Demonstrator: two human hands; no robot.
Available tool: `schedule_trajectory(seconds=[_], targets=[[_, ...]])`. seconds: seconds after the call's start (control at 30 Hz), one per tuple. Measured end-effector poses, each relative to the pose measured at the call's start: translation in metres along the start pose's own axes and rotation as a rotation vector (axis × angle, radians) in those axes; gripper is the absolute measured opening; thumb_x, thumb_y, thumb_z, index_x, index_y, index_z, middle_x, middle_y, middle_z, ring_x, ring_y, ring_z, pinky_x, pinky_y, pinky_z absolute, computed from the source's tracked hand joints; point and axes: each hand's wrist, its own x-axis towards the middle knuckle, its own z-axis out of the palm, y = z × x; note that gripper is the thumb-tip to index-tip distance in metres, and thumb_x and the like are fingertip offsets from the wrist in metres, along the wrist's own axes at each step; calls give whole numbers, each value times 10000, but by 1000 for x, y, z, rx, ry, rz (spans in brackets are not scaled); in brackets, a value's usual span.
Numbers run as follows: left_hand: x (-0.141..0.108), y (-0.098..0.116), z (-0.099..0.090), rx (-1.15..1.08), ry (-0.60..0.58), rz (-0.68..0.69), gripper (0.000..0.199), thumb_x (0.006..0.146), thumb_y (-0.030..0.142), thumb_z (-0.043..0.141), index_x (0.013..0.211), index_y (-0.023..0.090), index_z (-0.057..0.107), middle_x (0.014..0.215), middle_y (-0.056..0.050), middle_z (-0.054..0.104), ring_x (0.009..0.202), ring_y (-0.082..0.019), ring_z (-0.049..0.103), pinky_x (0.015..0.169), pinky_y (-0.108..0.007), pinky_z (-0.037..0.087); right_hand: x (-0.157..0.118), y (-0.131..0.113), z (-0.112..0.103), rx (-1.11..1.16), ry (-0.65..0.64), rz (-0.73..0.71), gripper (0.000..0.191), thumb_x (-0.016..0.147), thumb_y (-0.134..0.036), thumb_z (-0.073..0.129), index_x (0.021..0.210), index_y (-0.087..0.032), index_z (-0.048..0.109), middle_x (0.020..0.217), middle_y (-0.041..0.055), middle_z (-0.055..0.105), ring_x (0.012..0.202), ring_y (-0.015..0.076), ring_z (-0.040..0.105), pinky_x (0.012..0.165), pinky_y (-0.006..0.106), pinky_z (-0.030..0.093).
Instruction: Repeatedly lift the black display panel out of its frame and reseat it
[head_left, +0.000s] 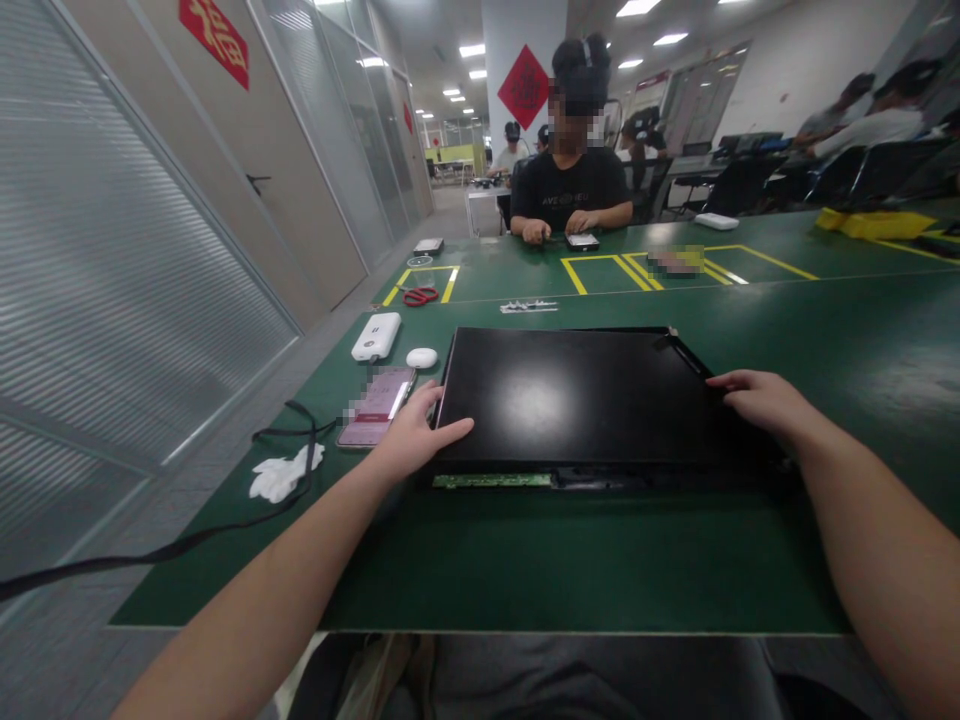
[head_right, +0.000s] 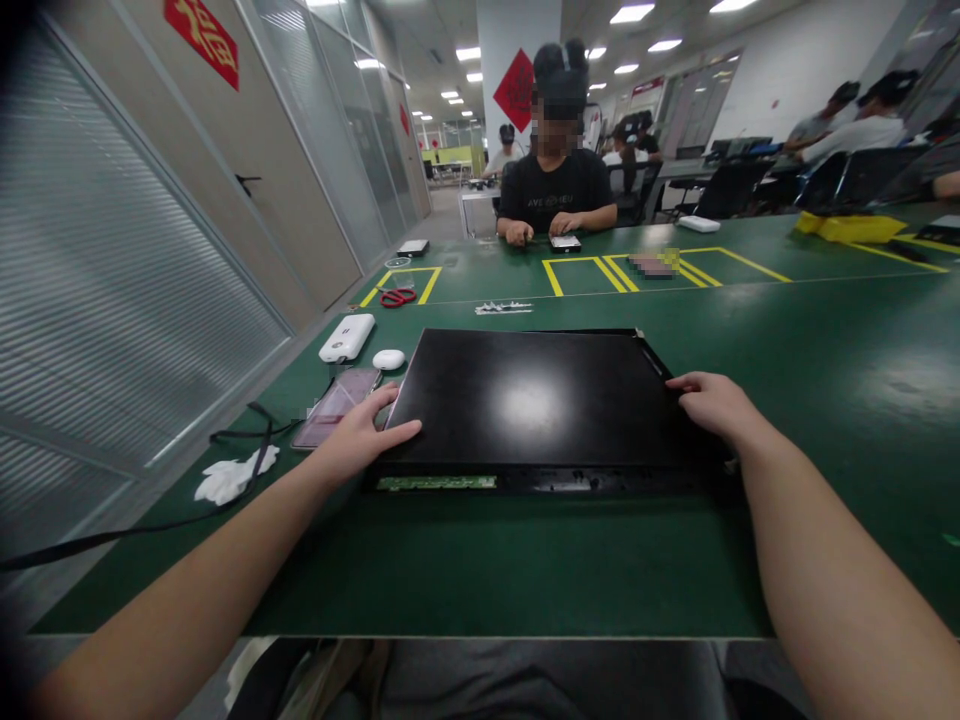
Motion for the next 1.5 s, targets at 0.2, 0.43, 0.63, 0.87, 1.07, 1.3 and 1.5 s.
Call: schedule_trajectory(seconds=[0.2,0.43,0.63,0.87,1.07,1.3,1.5], targets=[[0,4,0,-89,-67,-77,722,719,535,789,1304,143,629,1687,-211,191,1539,-395,264,1132,-501,441,-1,-3,0,32,1,22,465,684,-48,572,1085,-176,770,1077,104,740,907,207,670,799,274,485],[0,5,0,-130,-71,-66,689,707,537,801,1267,166,645,1678,-194,207,1536,-410,259,1144,-538,433,-5,-6,0,24,4,15,451,696,-32,575,1072,-175,779,1048,101,741,874,197,663,768,260,476],[-1,3,-1,-116,-72,-42,663,715,548,802,1243,173,661,1688,-182,178,1542,-420,236,1150,-555,423,-7,-8,-2,15,6,21,444,712,-36,582,1091,-164,773,1065,103,735,879,193,653,782,265,469],[-1,-1,-2,-93,-80,-5,676,727,594,790,1248,183,659,1691,-169,173,1554,-415,204,1178,-564,384,-7,-9,-4,8,-4,20,361,754,-109,598,1062,-178,773,965,82,743,841,196,644,773,290,467],[0,-3,-3,-53,-39,70,681,722,579,807,1252,173,667,1682,-169,211,1540,-428,238,1230,-566,302,-4,-7,-2,31,63,-12,298,783,-251,635,1048,-191,758,896,70,726,804,198,635,760,309,472],[1,-2,-1,-107,2,197,701,747,574,794,1320,207,624,1665,-139,228,1555,-396,210,1237,-543,310,-6,-8,1,205,144,42,336,829,-405,626,1058,-192,750,1082,109,741,1038,261,659,966,367,472],[1,0,-1,-164,25,238,706,754,599,781,1307,200,597,1645,-154,229,1547,-375,245,1233,-491,327,-4,-6,2,489,233,26,310,704,-416,722,913,-188,749,1021,101,757,1025,263,671,971,392,503]])
